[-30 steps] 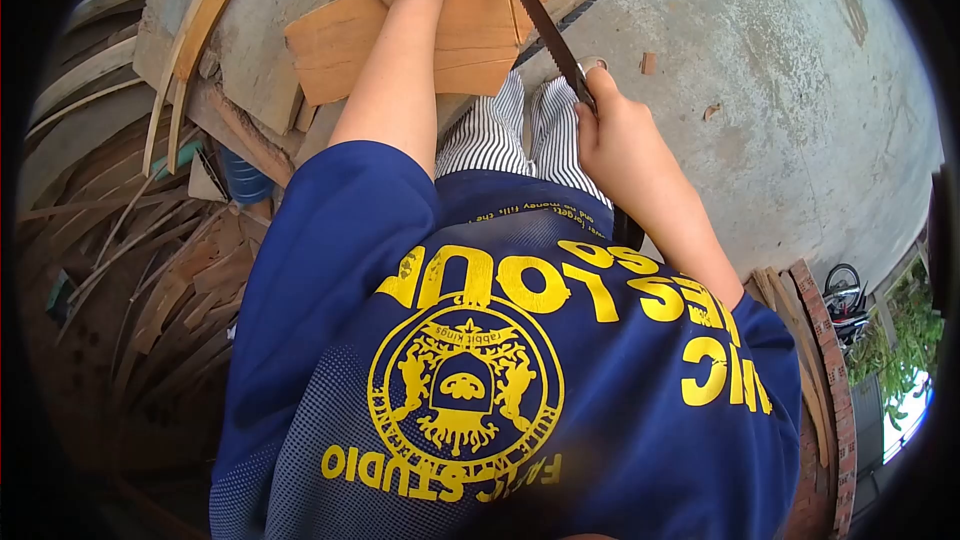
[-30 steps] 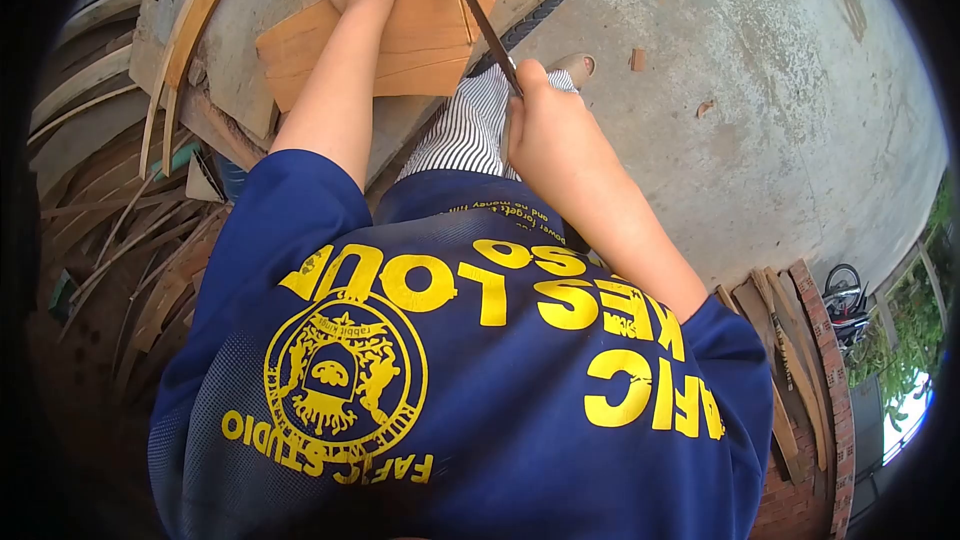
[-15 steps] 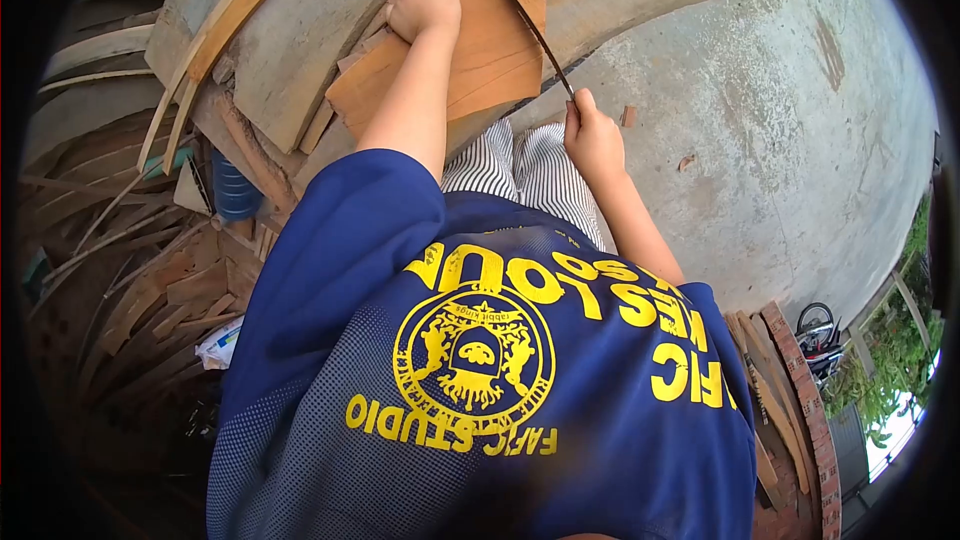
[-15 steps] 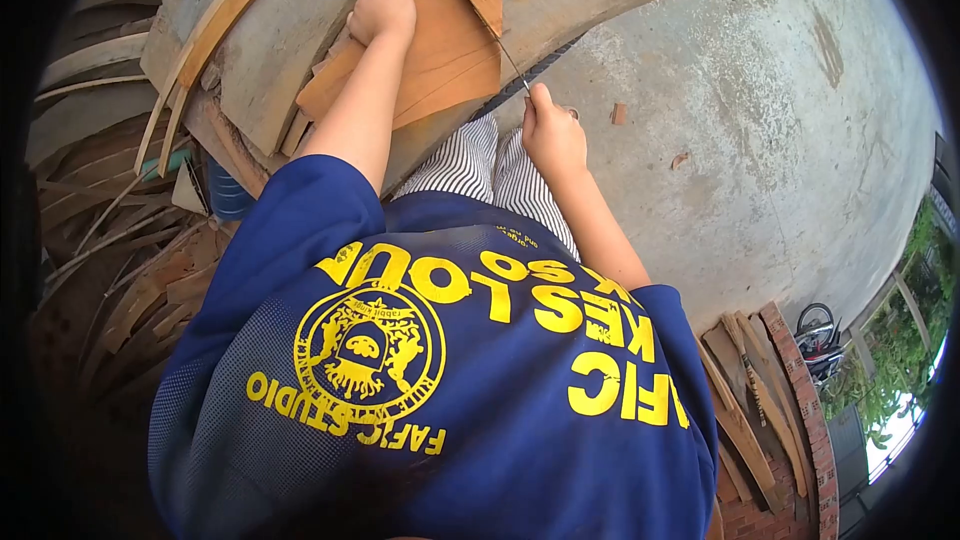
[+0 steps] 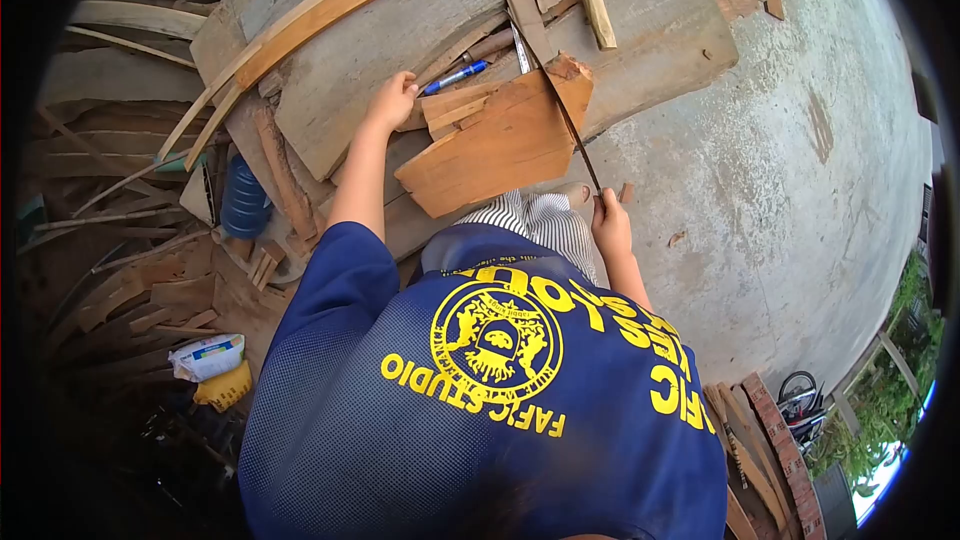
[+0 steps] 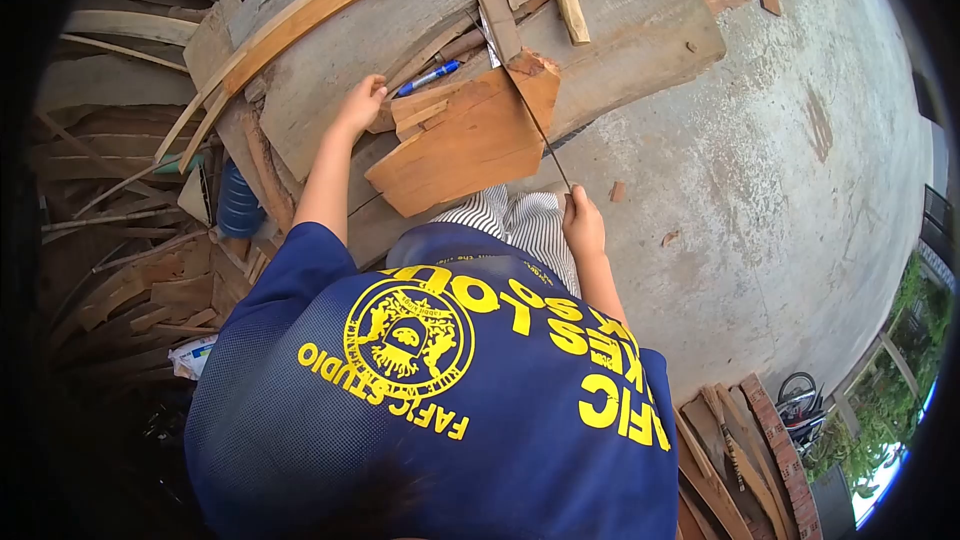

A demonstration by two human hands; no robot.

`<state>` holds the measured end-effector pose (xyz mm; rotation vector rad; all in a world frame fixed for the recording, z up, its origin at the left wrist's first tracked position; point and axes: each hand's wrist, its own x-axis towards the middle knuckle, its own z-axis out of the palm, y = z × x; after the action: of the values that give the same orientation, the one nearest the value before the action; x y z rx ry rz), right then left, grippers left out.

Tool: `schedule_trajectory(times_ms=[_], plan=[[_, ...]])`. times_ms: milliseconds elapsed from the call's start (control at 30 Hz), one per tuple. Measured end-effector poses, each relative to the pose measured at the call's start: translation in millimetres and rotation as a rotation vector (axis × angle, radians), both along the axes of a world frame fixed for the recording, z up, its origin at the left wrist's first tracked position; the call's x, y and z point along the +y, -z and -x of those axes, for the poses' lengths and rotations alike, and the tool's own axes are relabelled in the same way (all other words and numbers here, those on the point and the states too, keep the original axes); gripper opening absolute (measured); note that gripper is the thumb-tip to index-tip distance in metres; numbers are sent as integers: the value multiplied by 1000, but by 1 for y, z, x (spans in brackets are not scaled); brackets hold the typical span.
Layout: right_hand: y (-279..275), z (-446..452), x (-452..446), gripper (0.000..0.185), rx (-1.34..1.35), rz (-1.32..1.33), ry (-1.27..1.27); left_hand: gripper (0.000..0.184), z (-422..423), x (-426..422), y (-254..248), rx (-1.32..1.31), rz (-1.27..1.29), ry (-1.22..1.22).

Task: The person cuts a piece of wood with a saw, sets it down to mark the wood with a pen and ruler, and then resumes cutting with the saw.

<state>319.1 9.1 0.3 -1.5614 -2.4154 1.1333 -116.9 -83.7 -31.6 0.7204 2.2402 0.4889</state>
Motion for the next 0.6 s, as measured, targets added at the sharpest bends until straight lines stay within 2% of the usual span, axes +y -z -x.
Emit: schedule_trajectory(times_ms=[33, 100, 167, 200, 233, 300, 400, 433, 500, 533, 567, 600], plan=[[-1, 0, 1, 11, 2, -5, -9, 34, 2, -12, 2, 2, -5, -9], [-1, 3, 3, 10, 6, 2, -11, 44, -3, -36, -6, 216, 243, 329], [-4, 6, 3, 10, -6, 6, 3, 59, -12, -34, -15, 170, 407, 354], [-6, 7, 3, 10, -24, 17, 18, 62, -19, -40, -7, 207, 411, 368], [-8, 10, 3, 10, -26, 14, 15, 52, -28, -41, -12, 250, 423, 428], [-12, 17, 4, 10, -19, 57, 80, 37, -35, -66, 25, 303, 240, 285], [-6, 18, 7, 12, 58, 71, 101, 27, -47, -79, 16, 261, 160, 198], [-3, 17, 8, 12, 62, 68, 94, 27, -47, -83, 10, 264, 158, 191], [0, 13, 9, 13, 57, 29, 110, 29, -45, -93, -1, 40, 132, -102], [1, 10, 10, 13, 55, 29, 105, 36, -47, -99, -2, 2, 131, -64], [2, 9, 11, 14, 56, 47, 107, 36, -56, -104, -4, 1, 134, -70], [2, 10, 11, 14, 62, 64, 110, 44, -68, -105, -8, 218, 104, 11]])
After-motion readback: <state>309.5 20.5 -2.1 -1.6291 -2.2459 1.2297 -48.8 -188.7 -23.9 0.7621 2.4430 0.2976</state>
